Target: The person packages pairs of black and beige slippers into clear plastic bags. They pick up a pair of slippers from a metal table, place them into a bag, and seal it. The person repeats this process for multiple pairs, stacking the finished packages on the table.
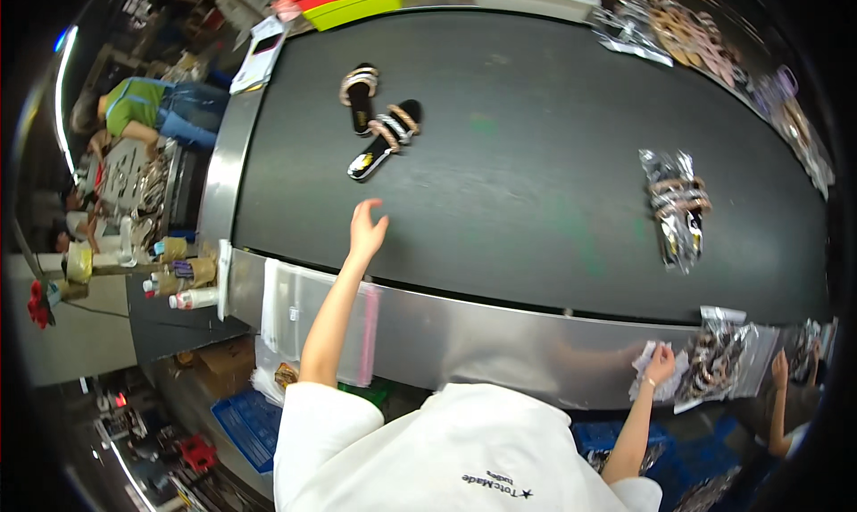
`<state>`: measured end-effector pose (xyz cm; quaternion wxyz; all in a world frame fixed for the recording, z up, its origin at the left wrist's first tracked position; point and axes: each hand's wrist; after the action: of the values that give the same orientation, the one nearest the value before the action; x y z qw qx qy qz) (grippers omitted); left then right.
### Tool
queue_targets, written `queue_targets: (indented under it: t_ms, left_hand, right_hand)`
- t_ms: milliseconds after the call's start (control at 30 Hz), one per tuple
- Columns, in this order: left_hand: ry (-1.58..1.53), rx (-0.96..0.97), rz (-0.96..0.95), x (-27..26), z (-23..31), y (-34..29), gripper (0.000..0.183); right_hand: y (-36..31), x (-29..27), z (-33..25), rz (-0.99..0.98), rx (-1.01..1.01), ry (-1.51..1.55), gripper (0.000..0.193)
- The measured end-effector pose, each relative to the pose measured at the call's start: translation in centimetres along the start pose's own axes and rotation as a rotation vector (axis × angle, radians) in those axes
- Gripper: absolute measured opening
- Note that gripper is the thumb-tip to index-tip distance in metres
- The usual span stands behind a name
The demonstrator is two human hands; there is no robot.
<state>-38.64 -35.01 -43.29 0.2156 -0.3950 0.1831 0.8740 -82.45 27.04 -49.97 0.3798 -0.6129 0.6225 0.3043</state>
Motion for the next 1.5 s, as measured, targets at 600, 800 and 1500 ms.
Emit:
queue_targets:
  t_ms: [600, 800, 1500]
  left_hand:
    - [0.319, 0.233, -0.363, 2.8, 3.1, 14.1, 0.04]
    - [0.453, -0.069, -0.255, 4.7, -8.6, 20.0, 0.047]
    - [0.241, -0.659, 0.705, -11.6, -2.0, -41.5, 0.025]
  right_hand:
    - [-5.9, 2.0, -7.8, 0.065, -0.074, -0.047, 0.036]
    - [-10.2, 2.8, -13.1, -0.143, -0.167, 0.098, 0.029]
    - [-36.3, 5.9, -27.7, -1.174, -0.81, 0.161, 0.016]
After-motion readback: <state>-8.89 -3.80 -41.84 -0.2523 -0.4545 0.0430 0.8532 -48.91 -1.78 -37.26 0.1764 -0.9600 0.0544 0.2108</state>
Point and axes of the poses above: each hand's wrist, its own y-axis towards the middle knuckle, its own x-axis out of the palm, z = x × y, and after that the axes turned 10 degrees about x, right-handed
